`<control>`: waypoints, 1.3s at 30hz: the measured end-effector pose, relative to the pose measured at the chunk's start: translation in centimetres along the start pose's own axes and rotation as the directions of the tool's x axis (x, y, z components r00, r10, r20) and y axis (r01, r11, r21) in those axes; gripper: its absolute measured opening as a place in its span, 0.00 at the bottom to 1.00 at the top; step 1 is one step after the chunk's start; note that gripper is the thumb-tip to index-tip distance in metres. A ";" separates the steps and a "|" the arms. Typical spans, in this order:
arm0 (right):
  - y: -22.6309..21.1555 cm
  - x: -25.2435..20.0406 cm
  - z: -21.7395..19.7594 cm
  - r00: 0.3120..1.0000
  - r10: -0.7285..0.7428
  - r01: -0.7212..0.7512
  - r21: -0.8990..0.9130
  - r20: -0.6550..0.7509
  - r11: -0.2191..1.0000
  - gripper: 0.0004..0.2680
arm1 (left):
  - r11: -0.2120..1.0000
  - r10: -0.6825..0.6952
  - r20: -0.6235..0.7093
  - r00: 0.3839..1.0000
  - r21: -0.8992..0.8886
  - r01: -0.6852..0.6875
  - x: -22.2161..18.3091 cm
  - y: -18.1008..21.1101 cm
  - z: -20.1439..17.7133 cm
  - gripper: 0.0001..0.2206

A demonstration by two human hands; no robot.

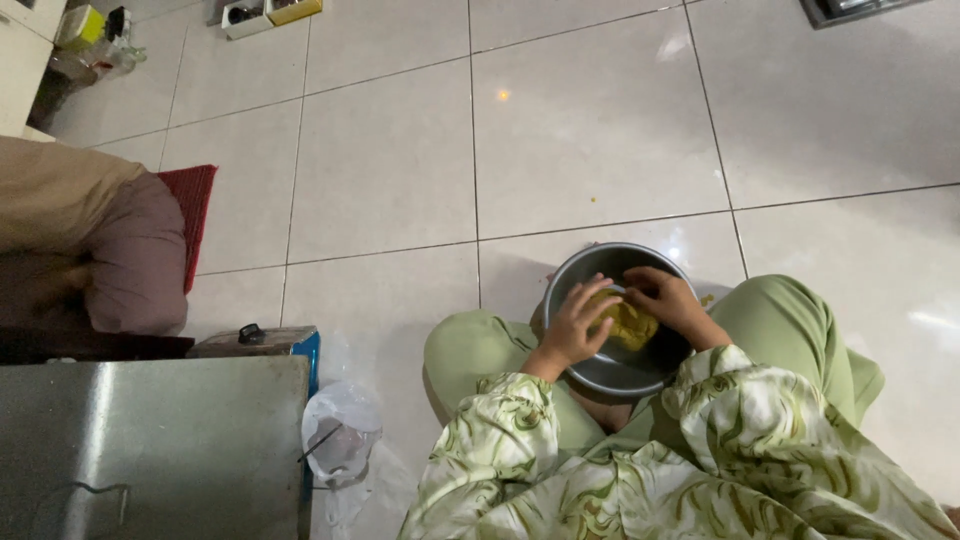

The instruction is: A person is sitting on the floor and kneading a yellow dough in a metal bowl using both hands.

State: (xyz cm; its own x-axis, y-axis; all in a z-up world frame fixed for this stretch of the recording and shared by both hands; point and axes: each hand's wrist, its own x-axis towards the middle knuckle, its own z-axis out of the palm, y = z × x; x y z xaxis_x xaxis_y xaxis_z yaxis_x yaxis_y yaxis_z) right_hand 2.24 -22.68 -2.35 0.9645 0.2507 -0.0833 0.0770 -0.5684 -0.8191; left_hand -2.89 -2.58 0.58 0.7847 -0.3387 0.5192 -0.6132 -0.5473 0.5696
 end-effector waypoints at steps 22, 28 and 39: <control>4.9 1.1 -1.7 0.968 0.240 -0.244 -0.049 -0.071 0.969 0.25 | 0.922 -0.378 0.694 0.613 0.343 0.179 2.9 -3.8 6.9 0.43; 4.2 0.8 -1.8 0.972 0.226 -0.229 -0.059 -0.061 0.972 0.25 | 0.919 -0.377 0.653 0.658 0.350 0.179 2.3 -4.3 6.5 0.36; 4.3 0.8 -1.8 0.960 0.278 -0.280 -0.053 -0.044 0.959 0.23 | 0.739 -0.636 0.570 0.520 0.644 0.198 0.7 -2.3 7.8 0.38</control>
State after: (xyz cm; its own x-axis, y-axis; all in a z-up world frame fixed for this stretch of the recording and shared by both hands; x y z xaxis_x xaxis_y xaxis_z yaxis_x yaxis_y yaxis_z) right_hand 3.78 -26.29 -4.93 0.9581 0.0483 -0.2822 -0.1826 -0.6563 -0.7321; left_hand -0.23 -7.52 -5.38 0.8502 -0.2644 -0.4553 -0.2392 -0.9643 0.1133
